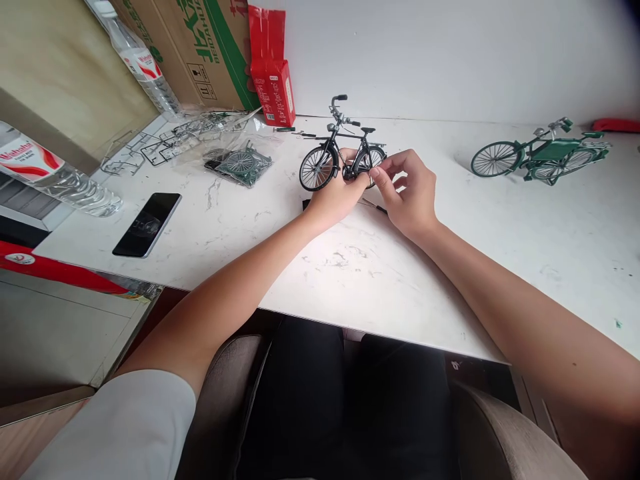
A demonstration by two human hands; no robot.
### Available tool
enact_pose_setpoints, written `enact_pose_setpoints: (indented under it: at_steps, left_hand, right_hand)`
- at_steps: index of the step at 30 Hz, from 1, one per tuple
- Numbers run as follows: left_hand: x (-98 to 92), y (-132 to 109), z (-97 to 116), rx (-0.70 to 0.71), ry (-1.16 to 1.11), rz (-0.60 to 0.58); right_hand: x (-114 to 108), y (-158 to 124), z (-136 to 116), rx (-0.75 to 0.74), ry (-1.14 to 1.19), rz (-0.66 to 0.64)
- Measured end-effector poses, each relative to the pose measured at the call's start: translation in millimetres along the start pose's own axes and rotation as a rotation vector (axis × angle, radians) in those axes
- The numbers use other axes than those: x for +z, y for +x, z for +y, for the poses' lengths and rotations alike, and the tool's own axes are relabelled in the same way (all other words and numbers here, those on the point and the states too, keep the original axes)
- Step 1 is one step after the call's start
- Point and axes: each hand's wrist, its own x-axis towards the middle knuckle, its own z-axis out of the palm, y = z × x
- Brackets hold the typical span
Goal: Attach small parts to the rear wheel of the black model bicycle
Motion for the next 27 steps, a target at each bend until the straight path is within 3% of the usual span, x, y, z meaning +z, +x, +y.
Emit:
enact_pose_setpoints:
  at_steps: [9,21,27]
  left_hand:
    - [-0.8,-2,10,-0.209,-0.006,0.146]
    - [-7.0,-1,20,-0.252,-0.319,-0.055]
    - [-8.8,2,13,-0.218,-0.364,-0.038]
  right_hand:
    - [-3,0,2,0.045,0.063,0.007]
    - [-5,1,-2,0.131,0.141,-0.005]
    - [-3,3,0,0.029,0.096,-0.007]
